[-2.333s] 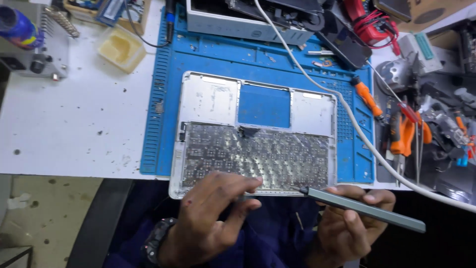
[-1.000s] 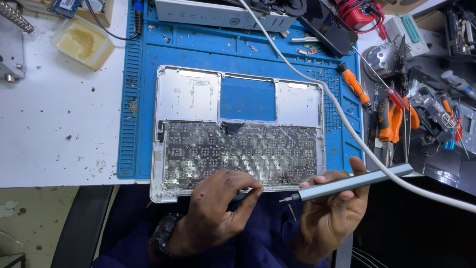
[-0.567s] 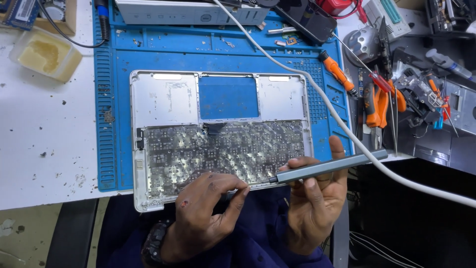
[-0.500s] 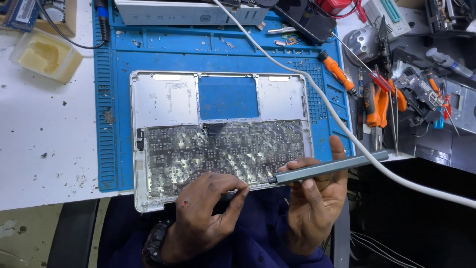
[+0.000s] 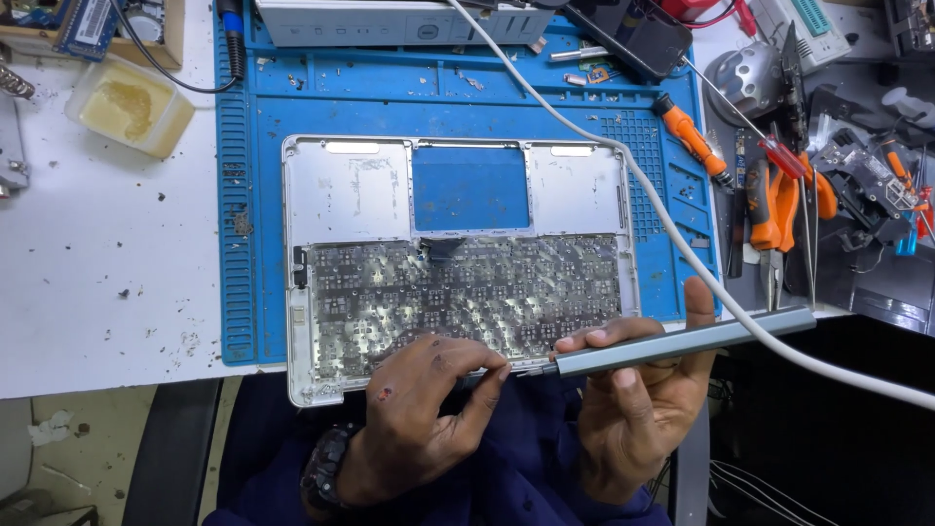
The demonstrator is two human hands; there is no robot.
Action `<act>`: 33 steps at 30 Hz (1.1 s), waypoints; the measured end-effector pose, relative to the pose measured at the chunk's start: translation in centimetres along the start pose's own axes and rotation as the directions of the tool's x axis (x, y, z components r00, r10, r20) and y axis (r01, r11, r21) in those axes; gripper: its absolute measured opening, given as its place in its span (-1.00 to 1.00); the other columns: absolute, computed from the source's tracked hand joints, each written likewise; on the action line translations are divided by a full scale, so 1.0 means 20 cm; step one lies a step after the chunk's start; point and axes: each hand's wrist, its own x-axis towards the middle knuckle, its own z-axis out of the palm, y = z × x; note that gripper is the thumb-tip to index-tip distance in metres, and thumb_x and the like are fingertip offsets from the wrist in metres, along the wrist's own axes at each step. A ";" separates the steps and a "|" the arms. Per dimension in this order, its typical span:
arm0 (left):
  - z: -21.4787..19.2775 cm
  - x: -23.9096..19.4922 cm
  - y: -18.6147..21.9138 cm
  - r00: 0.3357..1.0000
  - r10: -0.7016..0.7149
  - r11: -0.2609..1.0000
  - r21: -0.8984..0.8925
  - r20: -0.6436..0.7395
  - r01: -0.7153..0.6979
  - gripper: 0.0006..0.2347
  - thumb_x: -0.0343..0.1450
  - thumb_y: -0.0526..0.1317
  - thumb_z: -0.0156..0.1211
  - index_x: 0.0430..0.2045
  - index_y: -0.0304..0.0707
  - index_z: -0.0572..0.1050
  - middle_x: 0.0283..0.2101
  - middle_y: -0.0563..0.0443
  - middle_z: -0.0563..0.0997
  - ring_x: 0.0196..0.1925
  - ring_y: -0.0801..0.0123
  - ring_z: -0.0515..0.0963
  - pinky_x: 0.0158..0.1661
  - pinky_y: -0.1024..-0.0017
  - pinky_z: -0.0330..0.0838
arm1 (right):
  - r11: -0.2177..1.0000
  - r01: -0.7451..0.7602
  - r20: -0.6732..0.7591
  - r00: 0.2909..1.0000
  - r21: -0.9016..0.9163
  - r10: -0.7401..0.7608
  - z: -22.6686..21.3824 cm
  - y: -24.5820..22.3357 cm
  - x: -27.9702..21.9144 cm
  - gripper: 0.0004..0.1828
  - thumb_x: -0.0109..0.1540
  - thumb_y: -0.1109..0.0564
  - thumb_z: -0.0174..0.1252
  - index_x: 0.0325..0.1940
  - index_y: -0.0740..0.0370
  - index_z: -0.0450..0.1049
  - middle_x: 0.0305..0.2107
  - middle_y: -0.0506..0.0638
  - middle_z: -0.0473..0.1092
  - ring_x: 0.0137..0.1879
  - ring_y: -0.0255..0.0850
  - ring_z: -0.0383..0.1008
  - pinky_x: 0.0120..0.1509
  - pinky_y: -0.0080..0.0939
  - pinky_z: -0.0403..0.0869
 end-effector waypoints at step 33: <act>0.00 0.04 0.00 0.998 0.056 0.998 0.004 0.027 -0.056 -0.96 0.43 -0.37 0.28 -0.38 -0.32 0.54 -0.37 -0.03 0.67 -0.41 0.24 0.64 -0.33 0.36 0.52 | 0.939 0.179 -0.069 0.976 -0.292 -0.208 0.02 0.06 -0.06 -0.32 0.31 0.21 0.12 0.47 0.21 0.01 -0.23 0.26 0.44 -0.30 0.12 0.62 -0.07 0.10 0.72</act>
